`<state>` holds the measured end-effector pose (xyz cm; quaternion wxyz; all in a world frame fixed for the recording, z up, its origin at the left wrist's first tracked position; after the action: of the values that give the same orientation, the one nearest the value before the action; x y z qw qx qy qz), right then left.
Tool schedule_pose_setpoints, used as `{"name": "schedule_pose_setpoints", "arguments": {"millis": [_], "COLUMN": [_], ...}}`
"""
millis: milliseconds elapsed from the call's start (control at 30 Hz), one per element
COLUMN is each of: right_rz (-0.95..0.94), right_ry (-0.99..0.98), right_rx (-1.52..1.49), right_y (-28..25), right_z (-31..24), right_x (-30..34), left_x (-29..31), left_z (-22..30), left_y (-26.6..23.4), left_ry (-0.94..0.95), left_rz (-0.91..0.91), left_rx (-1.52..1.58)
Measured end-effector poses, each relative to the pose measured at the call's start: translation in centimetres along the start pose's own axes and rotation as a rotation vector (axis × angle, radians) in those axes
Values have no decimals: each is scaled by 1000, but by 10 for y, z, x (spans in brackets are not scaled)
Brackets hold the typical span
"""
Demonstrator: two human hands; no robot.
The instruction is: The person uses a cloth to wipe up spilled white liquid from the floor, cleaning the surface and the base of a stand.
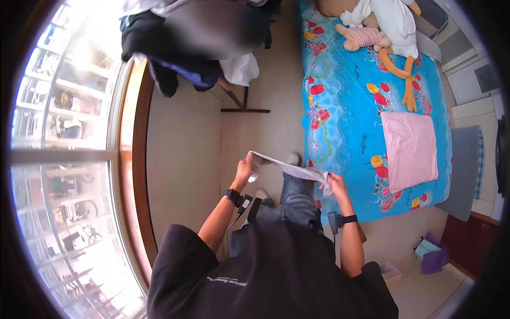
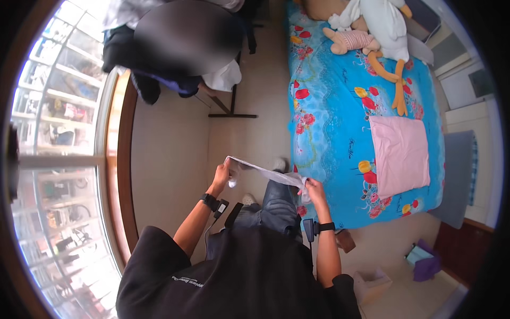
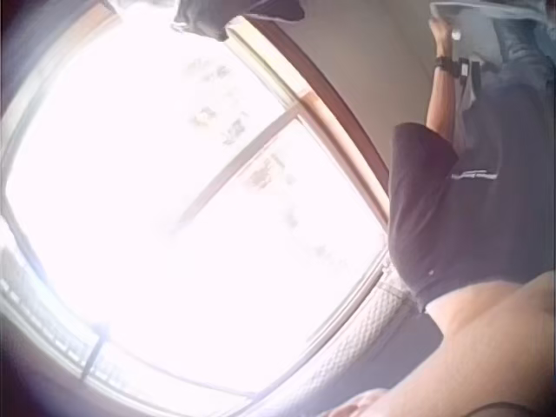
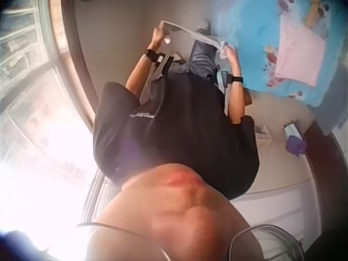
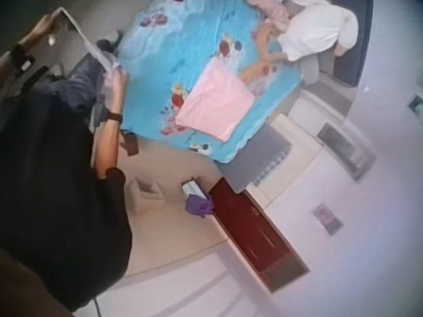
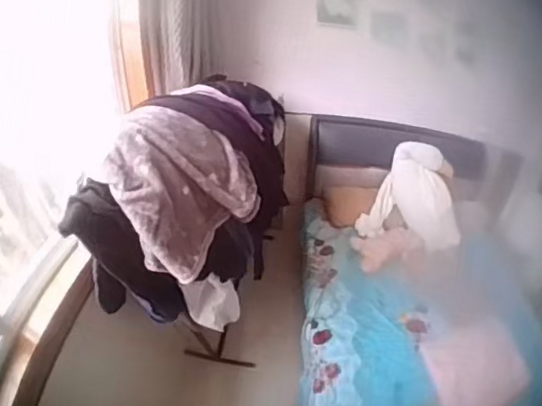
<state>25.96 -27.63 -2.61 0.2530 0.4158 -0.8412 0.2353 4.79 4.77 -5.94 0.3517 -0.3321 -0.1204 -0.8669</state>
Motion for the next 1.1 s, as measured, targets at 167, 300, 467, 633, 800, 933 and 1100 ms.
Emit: {"name": "schedule_pose_setpoints", "arguments": {"millis": [167, 300, 467, 633, 800, 933, 1100], "right_rz": [18, -1, 202, 206, 411, 413, 507], "right_ry": [25, 24, -39, -69, -104, -235, -330], "right_rx": [180, 242, 481, 350, 404, 267, 397], "right_y": [-13, -30, -79, -66, -116, -122, -136], "right_z": [-62, -112, -128, -218, -220, -316, -356], "right_x": [-98, -218, -328, -434, -561, -664, -771], "left_x": [-75, -180, -270, -438, -543, -633, -708], "left_z": [73, 67, 90, 104, 200, 275, 266], "left_y": [2, -10, 47, 33, 108, 80, 41], "left_ry": [91, -163, -482, -353, -167, 161, 118], "left_rz": [231, 264, 377, 283, 323, 71, 105], "left_rx": [368, 382, 365, 783, 673, 634, 385]}}
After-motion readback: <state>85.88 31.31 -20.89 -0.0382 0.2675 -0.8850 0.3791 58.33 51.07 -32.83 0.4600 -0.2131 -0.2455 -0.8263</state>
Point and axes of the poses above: each hand's wrist, its own x-axis away from the middle knuckle, its own y-axis out of the palm, z = x × y, the point moved 9 cm from there along -x, towards the middle knuckle, and after that the axes turned 14 degrees about x, right-handed, at the moved point
